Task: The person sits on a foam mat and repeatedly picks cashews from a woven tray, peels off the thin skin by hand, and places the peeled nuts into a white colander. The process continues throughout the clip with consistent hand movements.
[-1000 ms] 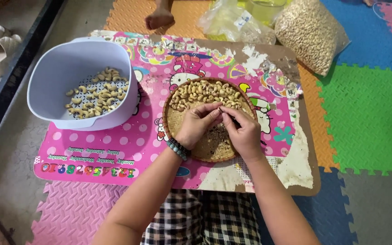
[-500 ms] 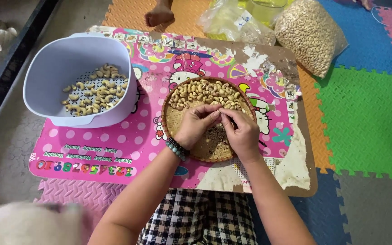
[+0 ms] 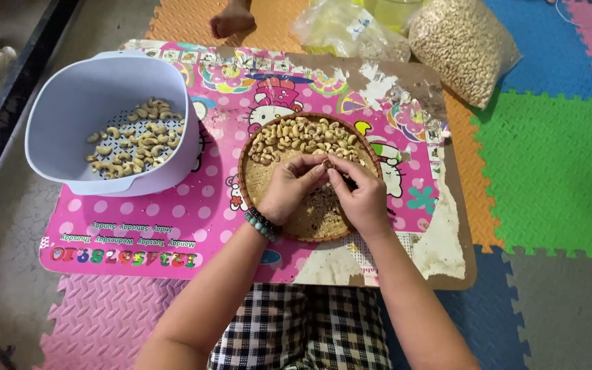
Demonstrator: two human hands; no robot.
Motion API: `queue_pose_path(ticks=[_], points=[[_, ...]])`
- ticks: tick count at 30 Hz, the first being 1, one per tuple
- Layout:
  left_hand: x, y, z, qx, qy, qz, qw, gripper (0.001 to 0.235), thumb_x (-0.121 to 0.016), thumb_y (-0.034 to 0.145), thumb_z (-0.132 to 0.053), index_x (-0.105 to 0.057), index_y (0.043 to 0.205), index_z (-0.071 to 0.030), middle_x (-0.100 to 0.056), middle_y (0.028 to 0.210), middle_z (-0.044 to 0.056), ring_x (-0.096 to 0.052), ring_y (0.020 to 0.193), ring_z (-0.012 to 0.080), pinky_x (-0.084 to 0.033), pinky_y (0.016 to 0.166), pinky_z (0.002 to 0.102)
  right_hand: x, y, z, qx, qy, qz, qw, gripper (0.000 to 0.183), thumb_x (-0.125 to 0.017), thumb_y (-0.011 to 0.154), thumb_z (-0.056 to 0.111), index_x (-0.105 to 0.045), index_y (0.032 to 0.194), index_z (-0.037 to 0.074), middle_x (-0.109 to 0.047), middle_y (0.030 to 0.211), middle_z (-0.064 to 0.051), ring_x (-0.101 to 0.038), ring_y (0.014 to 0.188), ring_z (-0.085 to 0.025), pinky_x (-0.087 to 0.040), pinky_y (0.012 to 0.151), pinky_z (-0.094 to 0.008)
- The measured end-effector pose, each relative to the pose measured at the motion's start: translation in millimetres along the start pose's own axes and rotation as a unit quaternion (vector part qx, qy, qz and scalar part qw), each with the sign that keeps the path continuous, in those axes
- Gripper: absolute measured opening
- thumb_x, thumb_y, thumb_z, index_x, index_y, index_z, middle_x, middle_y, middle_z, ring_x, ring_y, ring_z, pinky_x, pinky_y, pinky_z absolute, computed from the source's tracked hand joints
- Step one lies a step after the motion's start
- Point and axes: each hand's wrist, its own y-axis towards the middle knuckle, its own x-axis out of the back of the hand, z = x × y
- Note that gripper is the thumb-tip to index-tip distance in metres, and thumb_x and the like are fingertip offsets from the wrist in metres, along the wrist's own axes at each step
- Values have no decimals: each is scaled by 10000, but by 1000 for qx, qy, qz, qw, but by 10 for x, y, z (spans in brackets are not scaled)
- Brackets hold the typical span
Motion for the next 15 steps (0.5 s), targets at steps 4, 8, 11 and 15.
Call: queue_pose_path(ticks=[4, 8, 11, 15], points=[[-17, -19, -12, 8, -3, -2, 1000, 281, -731, 945, -51, -700, 1209, 41, -740, 1035, 173, -738, 900, 218, -652, 846, 383, 8, 0, 37, -6, 7, -5, 1000, 201, -721, 976, 102, -771, 1170, 85, -791, 1057, -119, -756, 977, -291, -612, 834, -417], [-2, -28, -17, 14, 0, -3, 1000, 266, -723, 947, -42, -704, 1197, 47, -742, 1017, 170, -742, 890, 221, -652, 837, 381, 13, 4, 75, -6, 12, -8, 1000, 183, -732, 967, 94, -777, 1144, 79, -792, 1052, -126, -755, 981, -297, -609, 829, -417], [0, -29, -10, 18, 0, -1, 1000, 259, -724, 945, -40, -708, 1189, 45, -745, 1018, 166, -745, 884, 215, -653, 833, 373, 31, 3, 109, -10, 13, -7, 1000, 170, -730, 969, 85, -777, 1132, 70, -792, 1045, -134, -758, 972, -300, -611, 828, -419], [-15, -44, -53, 23, -3, -3, 1000, 263, -736, 930, -27, -711, 1179, 53, -749, 1031, 189, -747, 894, 233, -653, 837, 385, 27, 13, 85, -25, 34, -12, 999, 156, -723, 967, 56, -782, 1110, 68, -793, 1046, -132, -760, 979, -286, -603, 841, -397]])
